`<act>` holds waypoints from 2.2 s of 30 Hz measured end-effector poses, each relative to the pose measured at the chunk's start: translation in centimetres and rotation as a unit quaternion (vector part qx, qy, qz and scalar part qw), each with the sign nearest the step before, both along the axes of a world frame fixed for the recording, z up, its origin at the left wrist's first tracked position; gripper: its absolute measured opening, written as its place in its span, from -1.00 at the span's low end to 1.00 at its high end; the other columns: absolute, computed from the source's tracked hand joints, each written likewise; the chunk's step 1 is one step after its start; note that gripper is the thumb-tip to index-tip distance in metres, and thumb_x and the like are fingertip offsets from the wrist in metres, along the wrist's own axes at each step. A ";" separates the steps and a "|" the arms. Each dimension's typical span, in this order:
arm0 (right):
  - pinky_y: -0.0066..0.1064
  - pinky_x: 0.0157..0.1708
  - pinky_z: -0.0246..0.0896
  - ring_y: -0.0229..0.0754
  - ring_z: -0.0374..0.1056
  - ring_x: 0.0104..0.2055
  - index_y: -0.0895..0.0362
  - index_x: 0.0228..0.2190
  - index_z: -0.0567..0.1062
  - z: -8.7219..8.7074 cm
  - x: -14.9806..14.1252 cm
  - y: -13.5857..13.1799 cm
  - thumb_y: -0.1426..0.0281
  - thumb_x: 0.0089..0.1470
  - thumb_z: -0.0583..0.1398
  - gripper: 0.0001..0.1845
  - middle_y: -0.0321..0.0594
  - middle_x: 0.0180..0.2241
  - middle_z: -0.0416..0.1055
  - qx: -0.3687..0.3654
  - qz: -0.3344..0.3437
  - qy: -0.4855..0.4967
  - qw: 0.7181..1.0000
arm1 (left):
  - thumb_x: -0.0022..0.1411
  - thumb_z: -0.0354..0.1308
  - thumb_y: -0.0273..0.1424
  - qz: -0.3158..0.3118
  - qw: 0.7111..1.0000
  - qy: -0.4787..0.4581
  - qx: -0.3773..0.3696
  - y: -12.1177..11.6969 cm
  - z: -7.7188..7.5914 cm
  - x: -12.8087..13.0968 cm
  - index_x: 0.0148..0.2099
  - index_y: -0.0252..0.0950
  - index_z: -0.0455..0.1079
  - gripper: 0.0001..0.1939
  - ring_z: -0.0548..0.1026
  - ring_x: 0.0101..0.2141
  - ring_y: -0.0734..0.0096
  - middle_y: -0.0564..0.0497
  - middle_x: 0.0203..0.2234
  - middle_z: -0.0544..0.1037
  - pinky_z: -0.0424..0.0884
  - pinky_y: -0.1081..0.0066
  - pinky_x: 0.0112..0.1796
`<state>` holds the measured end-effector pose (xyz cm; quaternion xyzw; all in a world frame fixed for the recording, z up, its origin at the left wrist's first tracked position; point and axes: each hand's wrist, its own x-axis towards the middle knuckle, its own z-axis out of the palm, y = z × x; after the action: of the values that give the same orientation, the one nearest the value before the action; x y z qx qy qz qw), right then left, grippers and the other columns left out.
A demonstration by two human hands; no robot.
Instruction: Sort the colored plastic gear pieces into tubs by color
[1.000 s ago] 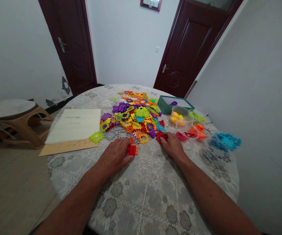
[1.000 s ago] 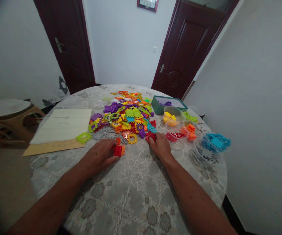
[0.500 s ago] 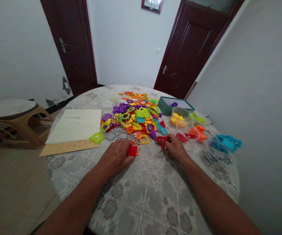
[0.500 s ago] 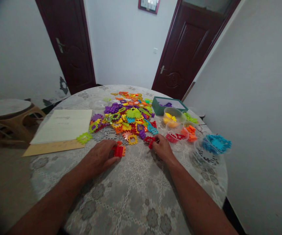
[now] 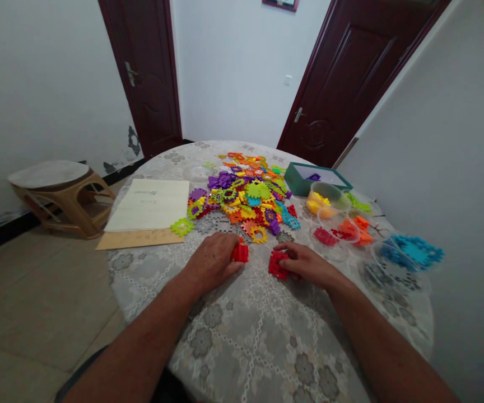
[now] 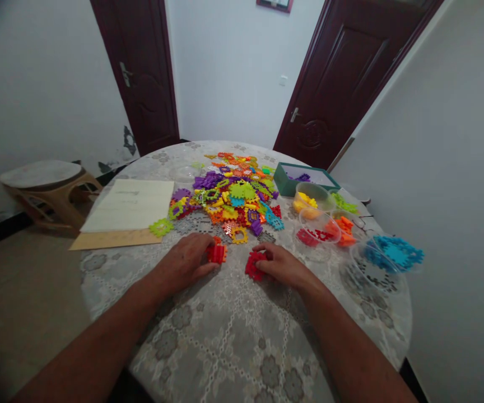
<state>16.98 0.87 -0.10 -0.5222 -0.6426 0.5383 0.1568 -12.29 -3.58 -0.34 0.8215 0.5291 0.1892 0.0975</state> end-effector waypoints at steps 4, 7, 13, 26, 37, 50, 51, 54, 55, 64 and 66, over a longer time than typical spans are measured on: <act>-0.46 -0.62 0.23 -0.29 0.30 -0.59 0.07 0.11 0.44 -0.2 -0.5 -0.5 0.16 0.16 0.31 -0.47 -0.33 -0.47 0.46 -0.049 0.018 0.057 0.997 | 0.30 0.31 -0.23 0.002 1.000 0.000 0.000 0.0 0.2 0.1 0.00 -0.23 0.33 -0.67 0.48 -0.03 0.08 -0.15 -0.06 0.56 0.38 0.17 -0.02; -0.45 -0.62 0.28 -0.26 0.33 -0.58 0.06 0.13 0.42 -1.1 -2.1 -1.0 0.16 0.16 0.32 -0.44 -0.32 -0.47 0.47 -0.030 -0.033 0.097 0.994 | 0.30 0.32 -0.24 0.000 1.000 -0.013 0.015 0.0 -0.1 0.1 0.01 -0.22 0.33 -0.66 0.47 -0.03 0.08 -0.14 -0.06 0.56 0.37 0.17 -0.01; -0.38 -0.53 0.43 -0.23 0.43 -0.55 0.08 0.17 0.35 -1.9 -5.6 -2.7 0.12 0.17 0.32 -0.38 -0.30 -0.43 0.53 -0.025 -0.028 0.192 0.981 | 0.29 0.34 -0.21 -0.036 0.998 -0.038 0.030 -0.1 -0.7 0.8 0.04 -0.26 0.35 -0.61 0.46 -0.04 0.09 -0.13 -0.06 0.55 0.37 0.18 -0.04; -0.47 -0.59 0.35 -0.23 0.47 -0.47 0.08 0.10 0.39 -1.7 -6.2 -3.1 0.29 0.13 0.32 -0.49 -0.21 -0.26 0.58 -0.007 -0.028 0.164 0.986 | 0.37 0.17 -0.41 -0.078 0.991 -0.107 0.003 0.1 -1.2 0.7 0.09 -0.23 0.41 -0.74 0.48 0.00 0.18 -0.10 -0.04 0.58 0.40 0.21 0.04; -0.41 -0.44 0.39 -0.23 0.42 -0.42 0.05 0.02 0.42 -2.3 -4.8 -2.4 0.25 0.10 0.37 -0.52 -0.31 -0.30 0.54 0.056 -0.054 0.272 0.959 | 0.38 0.10 -0.35 0.074 0.937 -0.333 -0.069 0.1 1.0 0.6 -0.08 -0.21 0.45 -0.85 0.57 -0.21 0.33 0.02 -0.24 0.62 0.44 0.33 -0.13; -0.42 -0.44 0.35 -0.26 0.41 -0.43 0.05 0.00 0.41 -2.6 -6.0 -2.7 0.35 0.07 0.35 -0.55 -0.31 -0.29 0.53 0.034 0.005 0.275 0.961 | 0.31 0.11 -0.32 -0.026 0.908 -0.362 -0.209 0.5 0.2 0.6 -0.10 -0.21 0.43 -0.85 0.57 -0.21 0.28 0.03 -0.25 0.61 0.45 0.33 -0.16; -0.45 -0.45 0.33 -0.28 0.40 -0.44 0.05 -0.02 0.43 -2.5 -5.9 -2.6 0.38 0.06 0.34 -0.57 -0.31 -0.29 0.52 0.050 -0.004 0.263 0.964 | 0.31 0.12 -0.31 -0.029 0.907 -0.361 -0.213 0.5 0.2 0.6 -0.09 -0.21 0.43 -0.83 0.57 -0.19 0.27 0.02 -0.24 0.61 0.46 0.33 -0.14; -0.52 -0.52 0.21 -0.34 0.31 -0.50 0.07 -0.10 0.47 -2.0 -5.6 -2.3 0.46 0.03 0.31 -0.65 -0.35 -0.35 0.50 0.084 -0.045 0.215 0.972 | 0.31 0.14 -0.26 -0.032 0.909 -0.353 -0.221 0.5 0.3 0.7 -0.06 -0.21 0.45 -0.78 0.58 -0.15 0.23 -0.02 -0.19 0.63 0.47 0.30 -0.10; -0.53 -0.56 0.18 -0.35 0.28 -0.53 0.07 -0.12 0.47 -1.8 -5.5 -2.2 0.46 0.02 0.30 -0.66 -0.36 -0.38 0.49 0.083 -0.055 0.204 0.974 | 0.31 0.15 -0.24 -0.031 0.910 -0.349 -0.223 0.5 0.4 0.7 -0.05 -0.21 0.46 -0.77 0.59 -0.15 0.23 -0.02 -0.19 0.63 0.47 0.29 -0.09; -0.54 -0.68 0.19 -0.30 0.26 -0.65 0.08 -0.02 0.41 1.0 -2.4 -0.6 0.30 0.09 0.30 -0.59 -0.48 -0.61 0.38 0.077 -0.101 0.169 0.977 | 0.34 0.14 -0.16 -0.017 0.917 -0.326 -0.231 0.5 0.6 0.5 -0.02 -0.20 0.47 -0.71 0.60 -0.18 0.20 -0.04 -0.20 0.65 0.49 0.26 -0.12; -0.52 -0.67 0.23 -0.28 0.28 -0.65 0.09 0.04 0.41 2.7 0.1 0.5 0.26 0.10 0.29 -0.53 -0.47 -0.61 0.39 0.139 -0.145 0.143 0.969 | 0.34 0.13 -0.14 0.003 0.926 -0.309 -0.218 0.6 0.5 0.2 -0.03 -0.20 0.47 -0.70 0.61 -0.18 0.18 -0.04 -0.20 0.66 0.49 0.25 -0.13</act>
<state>17.07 1.36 2.62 -0.5002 -0.5993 0.4848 0.3944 -12.06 -2.99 0.20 0.6795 0.5031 0.3134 0.4323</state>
